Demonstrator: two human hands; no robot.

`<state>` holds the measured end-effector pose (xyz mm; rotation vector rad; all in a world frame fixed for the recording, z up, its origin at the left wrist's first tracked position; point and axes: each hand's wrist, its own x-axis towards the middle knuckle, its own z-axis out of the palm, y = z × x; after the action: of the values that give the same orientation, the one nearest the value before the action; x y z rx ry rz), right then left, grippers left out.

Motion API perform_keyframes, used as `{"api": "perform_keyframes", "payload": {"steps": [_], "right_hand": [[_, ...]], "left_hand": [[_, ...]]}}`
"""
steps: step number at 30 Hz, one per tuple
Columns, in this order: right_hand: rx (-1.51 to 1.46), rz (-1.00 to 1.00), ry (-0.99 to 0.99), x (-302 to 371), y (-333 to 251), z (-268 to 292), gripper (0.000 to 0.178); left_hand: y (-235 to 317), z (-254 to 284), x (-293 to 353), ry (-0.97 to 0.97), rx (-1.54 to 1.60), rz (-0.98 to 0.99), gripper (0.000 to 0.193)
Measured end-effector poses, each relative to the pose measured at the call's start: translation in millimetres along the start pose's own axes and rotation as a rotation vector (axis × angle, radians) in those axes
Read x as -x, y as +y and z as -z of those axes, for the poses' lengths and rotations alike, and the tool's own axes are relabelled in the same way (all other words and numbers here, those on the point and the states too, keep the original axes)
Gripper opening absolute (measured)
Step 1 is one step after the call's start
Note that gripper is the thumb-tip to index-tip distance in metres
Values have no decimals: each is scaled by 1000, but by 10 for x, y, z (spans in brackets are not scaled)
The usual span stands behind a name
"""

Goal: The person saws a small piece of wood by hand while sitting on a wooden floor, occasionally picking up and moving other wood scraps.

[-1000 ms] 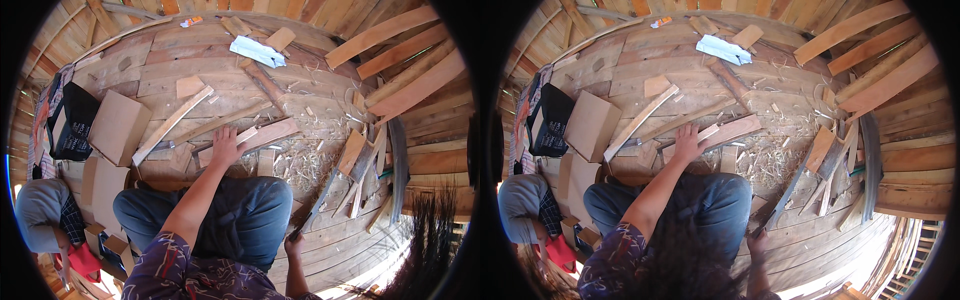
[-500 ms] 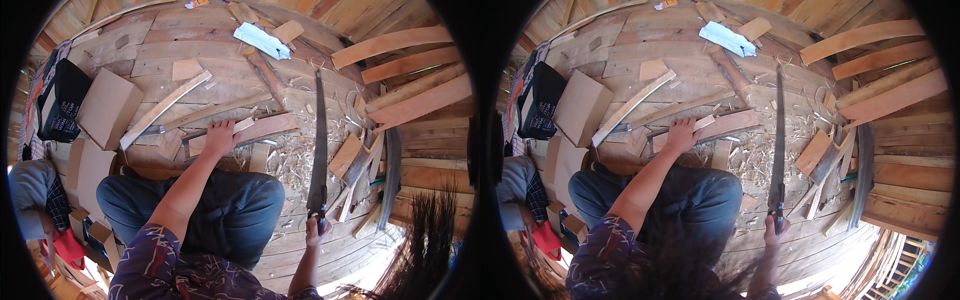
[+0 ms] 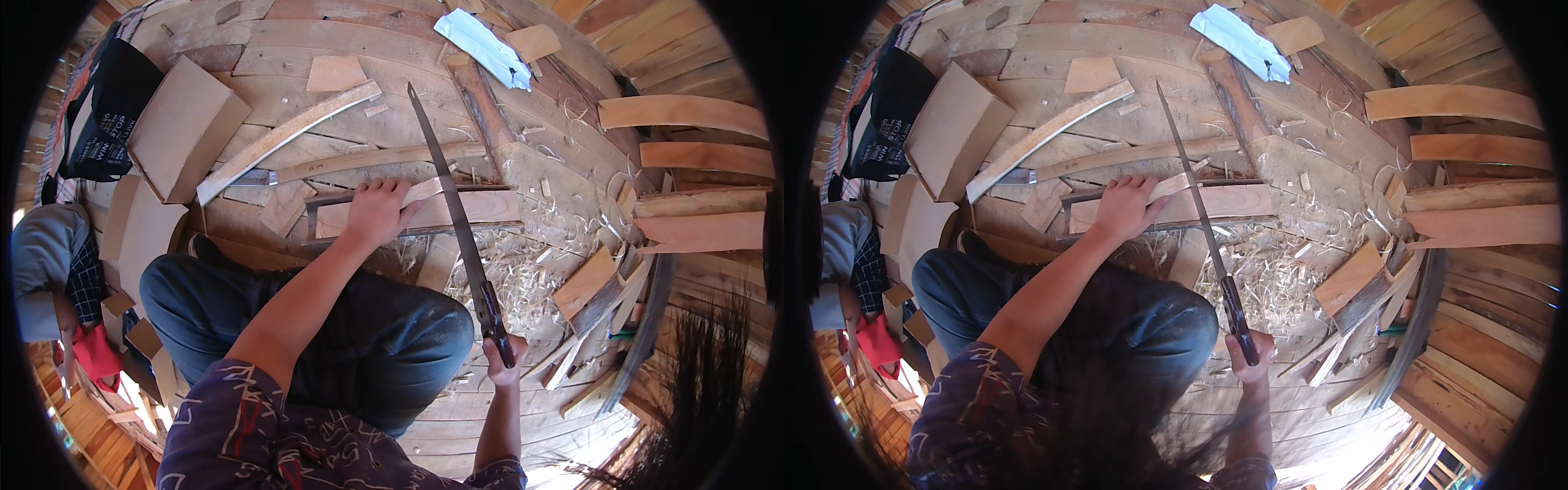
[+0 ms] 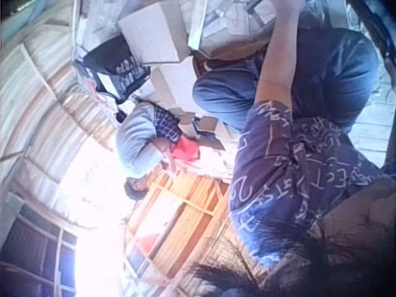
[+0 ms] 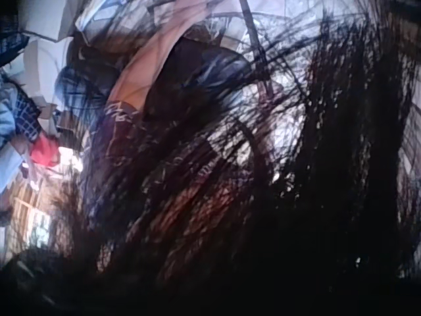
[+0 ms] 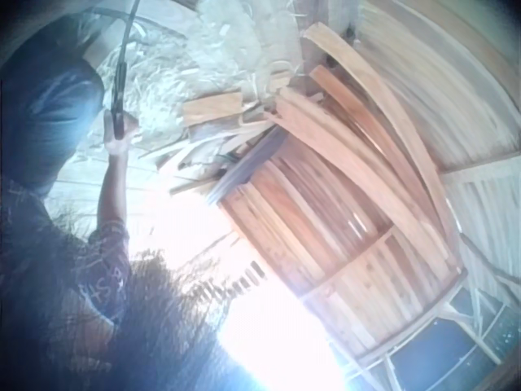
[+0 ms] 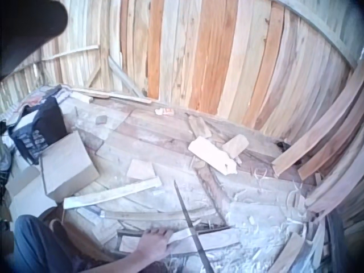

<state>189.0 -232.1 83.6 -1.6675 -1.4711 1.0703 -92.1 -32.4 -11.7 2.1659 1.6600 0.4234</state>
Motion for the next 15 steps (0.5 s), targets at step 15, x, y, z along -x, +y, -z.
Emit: {"api": "perform_keyframes", "payload": {"steps": [15], "right_hand": [[44,-46,-94,-37,-127,232,39]], "left_hand": [[-23,-27,-22,1,-16,-17,37]]}}
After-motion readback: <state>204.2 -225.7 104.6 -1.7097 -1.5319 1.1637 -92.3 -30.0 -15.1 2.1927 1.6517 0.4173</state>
